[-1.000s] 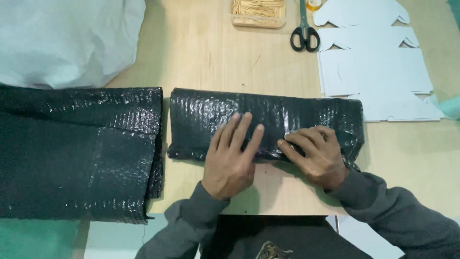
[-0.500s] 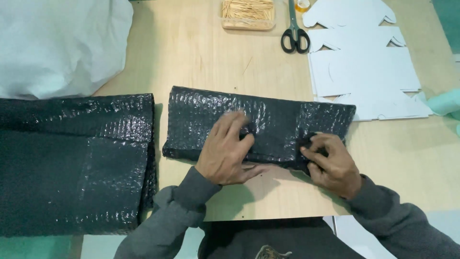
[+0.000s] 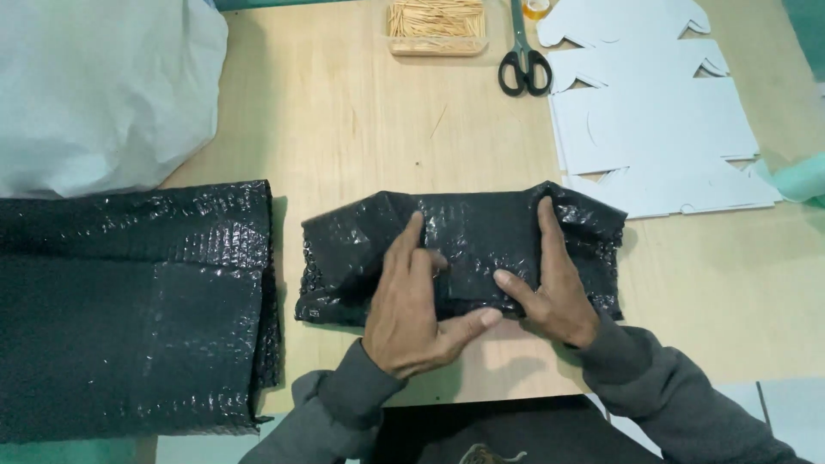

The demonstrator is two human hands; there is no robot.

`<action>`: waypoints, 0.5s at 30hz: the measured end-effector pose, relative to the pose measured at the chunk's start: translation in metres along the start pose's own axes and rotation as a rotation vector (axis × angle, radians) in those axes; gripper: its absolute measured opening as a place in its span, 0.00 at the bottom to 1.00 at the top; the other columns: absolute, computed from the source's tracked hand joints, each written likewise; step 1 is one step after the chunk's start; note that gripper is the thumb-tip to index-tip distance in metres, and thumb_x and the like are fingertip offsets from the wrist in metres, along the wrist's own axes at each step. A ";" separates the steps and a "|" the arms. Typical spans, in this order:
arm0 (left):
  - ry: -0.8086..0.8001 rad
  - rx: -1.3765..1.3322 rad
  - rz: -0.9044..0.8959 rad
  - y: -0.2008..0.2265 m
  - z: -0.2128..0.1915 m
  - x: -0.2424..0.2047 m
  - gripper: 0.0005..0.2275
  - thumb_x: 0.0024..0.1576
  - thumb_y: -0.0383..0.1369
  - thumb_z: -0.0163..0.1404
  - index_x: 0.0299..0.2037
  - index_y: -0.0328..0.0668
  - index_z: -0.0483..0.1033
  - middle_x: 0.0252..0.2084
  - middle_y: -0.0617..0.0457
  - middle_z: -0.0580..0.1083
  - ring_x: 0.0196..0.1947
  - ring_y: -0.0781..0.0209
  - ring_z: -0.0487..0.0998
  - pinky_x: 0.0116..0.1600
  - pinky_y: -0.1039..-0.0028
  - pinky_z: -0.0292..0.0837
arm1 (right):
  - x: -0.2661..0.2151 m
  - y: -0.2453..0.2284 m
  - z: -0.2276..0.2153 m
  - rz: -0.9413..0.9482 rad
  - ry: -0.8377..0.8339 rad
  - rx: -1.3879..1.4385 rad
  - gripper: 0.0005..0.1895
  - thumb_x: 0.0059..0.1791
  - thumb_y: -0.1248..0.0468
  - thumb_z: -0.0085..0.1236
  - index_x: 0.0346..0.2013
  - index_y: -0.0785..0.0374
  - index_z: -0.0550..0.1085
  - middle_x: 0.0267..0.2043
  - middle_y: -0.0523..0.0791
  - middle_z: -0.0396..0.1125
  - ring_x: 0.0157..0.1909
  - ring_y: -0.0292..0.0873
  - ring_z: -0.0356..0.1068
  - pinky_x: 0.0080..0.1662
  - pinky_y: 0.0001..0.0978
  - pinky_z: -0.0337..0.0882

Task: The person wraps a small white rectangular object in black bubble wrap, folds the edges, and secures the package with yellow tape. They use scissors to cut the tape and smooth the edges to ensure the package is sealed.

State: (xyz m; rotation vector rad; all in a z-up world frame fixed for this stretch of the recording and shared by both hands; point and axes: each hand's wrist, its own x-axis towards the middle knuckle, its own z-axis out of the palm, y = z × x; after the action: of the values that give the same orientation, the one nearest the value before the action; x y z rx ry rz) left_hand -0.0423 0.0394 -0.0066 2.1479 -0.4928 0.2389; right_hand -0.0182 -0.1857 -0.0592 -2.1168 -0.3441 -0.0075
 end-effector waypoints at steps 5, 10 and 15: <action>-0.121 -0.014 -0.103 -0.045 0.006 0.003 0.46 0.57 0.57 0.47 0.74 0.25 0.41 0.75 0.17 0.41 0.73 0.13 0.42 0.68 0.29 0.43 | 0.001 0.010 -0.001 0.016 -0.044 0.087 0.55 0.46 0.52 0.56 0.76 0.70 0.35 0.79 0.67 0.29 0.78 0.69 0.31 0.72 0.66 0.39; -0.221 0.141 -0.240 -0.080 0.013 -0.028 0.45 0.59 0.62 0.35 0.76 0.30 0.40 0.77 0.25 0.43 0.76 0.24 0.41 0.72 0.39 0.37 | 0.003 0.017 0.001 0.026 -0.074 0.112 0.51 0.49 0.45 0.41 0.77 0.68 0.34 0.80 0.65 0.28 0.79 0.68 0.31 0.71 0.65 0.39; -0.276 0.218 -0.278 -0.081 0.005 -0.026 0.47 0.57 0.66 0.32 0.74 0.28 0.47 0.76 0.25 0.48 0.76 0.28 0.46 0.73 0.38 0.37 | 0.007 0.007 0.001 0.066 -0.102 0.110 0.50 0.49 0.43 0.37 0.77 0.66 0.35 0.79 0.65 0.31 0.78 0.69 0.33 0.71 0.64 0.37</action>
State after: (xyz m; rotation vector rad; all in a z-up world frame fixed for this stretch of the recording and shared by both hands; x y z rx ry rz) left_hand -0.0313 0.0842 -0.0782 2.4470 -0.3279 -0.1688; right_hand -0.0097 -0.1865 -0.0643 -2.0225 -0.3277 0.1547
